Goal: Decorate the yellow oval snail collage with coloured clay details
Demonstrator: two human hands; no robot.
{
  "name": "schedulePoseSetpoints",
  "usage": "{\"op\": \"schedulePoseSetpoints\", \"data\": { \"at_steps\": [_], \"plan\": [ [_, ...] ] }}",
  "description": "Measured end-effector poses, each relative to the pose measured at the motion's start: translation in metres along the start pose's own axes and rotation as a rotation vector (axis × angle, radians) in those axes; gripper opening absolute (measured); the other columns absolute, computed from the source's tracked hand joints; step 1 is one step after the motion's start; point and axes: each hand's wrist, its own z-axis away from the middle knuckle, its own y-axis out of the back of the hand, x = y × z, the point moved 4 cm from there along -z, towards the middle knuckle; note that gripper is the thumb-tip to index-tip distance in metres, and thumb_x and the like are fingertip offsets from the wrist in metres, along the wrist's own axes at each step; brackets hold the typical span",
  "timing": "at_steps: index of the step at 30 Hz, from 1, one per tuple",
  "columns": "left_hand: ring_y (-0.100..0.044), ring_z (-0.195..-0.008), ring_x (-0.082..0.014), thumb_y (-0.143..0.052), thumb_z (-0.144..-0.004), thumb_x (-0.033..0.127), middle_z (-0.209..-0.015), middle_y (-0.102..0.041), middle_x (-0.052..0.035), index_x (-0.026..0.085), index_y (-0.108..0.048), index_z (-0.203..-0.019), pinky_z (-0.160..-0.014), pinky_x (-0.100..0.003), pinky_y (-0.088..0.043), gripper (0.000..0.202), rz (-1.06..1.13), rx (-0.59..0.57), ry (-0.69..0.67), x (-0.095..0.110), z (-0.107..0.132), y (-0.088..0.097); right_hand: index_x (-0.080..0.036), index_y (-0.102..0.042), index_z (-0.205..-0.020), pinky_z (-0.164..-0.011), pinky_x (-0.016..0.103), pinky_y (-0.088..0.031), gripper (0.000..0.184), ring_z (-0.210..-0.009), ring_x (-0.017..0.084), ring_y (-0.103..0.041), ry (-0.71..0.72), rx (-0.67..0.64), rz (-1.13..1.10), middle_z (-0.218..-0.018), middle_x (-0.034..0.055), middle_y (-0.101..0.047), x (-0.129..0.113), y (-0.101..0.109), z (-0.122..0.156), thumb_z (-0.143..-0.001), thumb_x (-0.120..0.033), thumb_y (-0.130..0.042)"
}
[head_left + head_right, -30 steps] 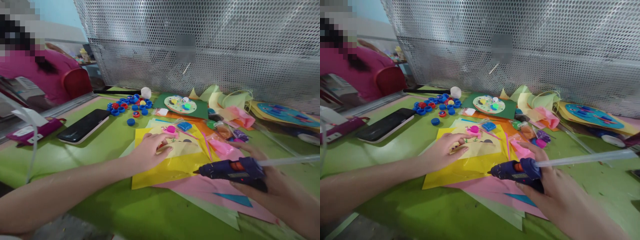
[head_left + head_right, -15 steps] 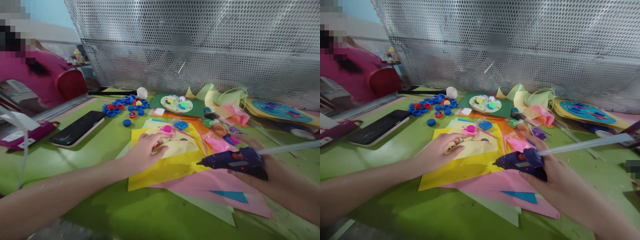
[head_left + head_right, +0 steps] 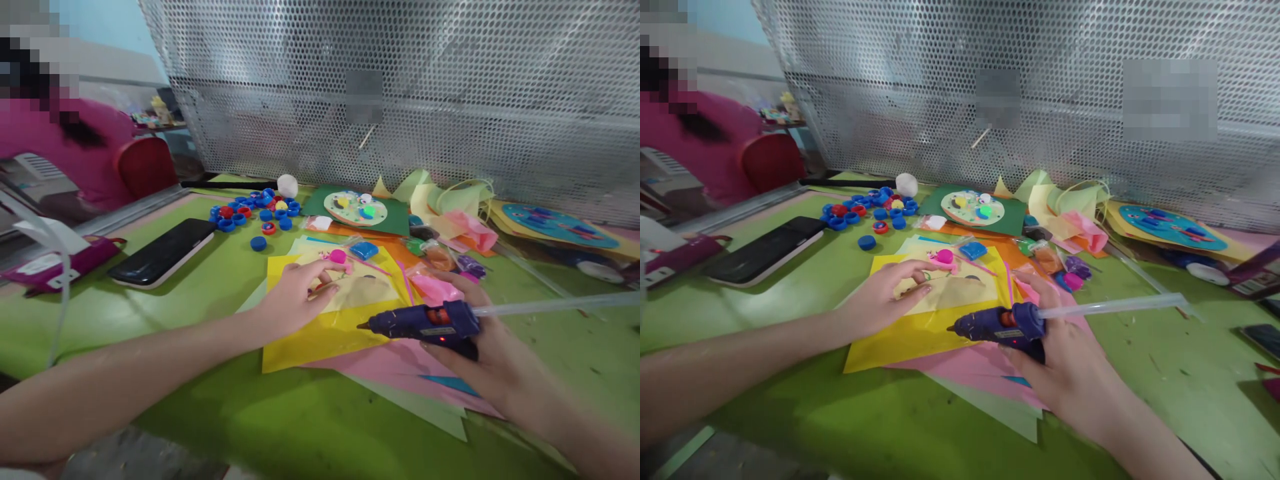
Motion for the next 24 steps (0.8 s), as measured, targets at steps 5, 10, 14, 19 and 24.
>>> {"op": "schedulePoseSetpoints", "data": {
  "at_steps": [5, 10, 14, 19, 24],
  "plan": [
    [-0.058, -0.077, -0.0167, -0.050, -0.083, 0.022, -0.081, -0.064, 0.0007, 0.024, -0.054, -0.114, -0.073, -0.030, -0.044, 0.032, 0.011, 0.000, 0.035, 0.003, 0.002, 0.002, -0.023, -0.019, -0.133, -0.084, 0.043, -0.046, 0.064, -0.110, 0.029, -0.051, -0.027, -0.075, 0.029, -0.123, 0.0122, -0.051, -0.007, 0.001, -0.003, -0.078, -0.044, -0.046],
    [-0.058, -0.080, -0.0172, -0.049, -0.084, 0.022, -0.083, -0.063, 0.0006, 0.023, -0.055, -0.111, -0.084, -0.036, -0.039, 0.028, -0.007, 0.005, 0.010, 0.004, 0.004, 0.002, -0.023, -0.022, -0.131, -0.081, 0.045, -0.047, 0.060, -0.101, 0.033, -0.057, -0.107, -0.076, 0.091, -0.113, 0.0142, -0.057, -0.003, 0.006, -0.005, -0.079, -0.045, -0.044],
    [-0.058, -0.083, -0.0180, -0.049, -0.084, 0.023, -0.081, -0.062, 0.0009, 0.023, -0.056, -0.109, -0.087, -0.037, -0.037, 0.026, -0.023, 0.025, -0.005, 0.001, 0.003, 0.002, -0.026, -0.024, -0.130, -0.079, 0.046, -0.047, 0.056, -0.098, 0.034, -0.058, -0.116, -0.029, 0.099, -0.130, 0.0141, -0.044, -0.002, 0.010, -0.002, -0.080, -0.042, -0.043],
    [-0.057, -0.078, -0.0169, -0.050, -0.084, 0.024, -0.080, -0.062, 0.0005, 0.023, -0.056, -0.109, -0.080, -0.034, -0.040, 0.026, -0.033, 0.015, -0.009, -0.002, 0.000, -0.001, -0.024, -0.018, -0.135, -0.077, 0.042, -0.050, 0.066, -0.106, 0.031, -0.054, 0.071, -0.008, 0.096, -0.126, 0.0133, -0.048, -0.011, 0.001, 0.001, -0.079, -0.044, -0.048],
    [-0.057, -0.079, -0.0173, -0.049, -0.085, 0.025, -0.081, -0.062, 0.0006, 0.023, -0.055, -0.110, -0.080, -0.034, -0.040, 0.026, -0.034, 0.010, 0.001, -0.002, 0.000, -0.003, -0.021, -0.017, -0.133, -0.055, 0.031, -0.053, 0.063, -0.073, 0.024, -0.066, 0.172, -0.122, 0.030, -0.091, 0.0061, -0.066, -0.025, -0.013, 0.003, -0.081, -0.041, -0.047]
  ]
}}
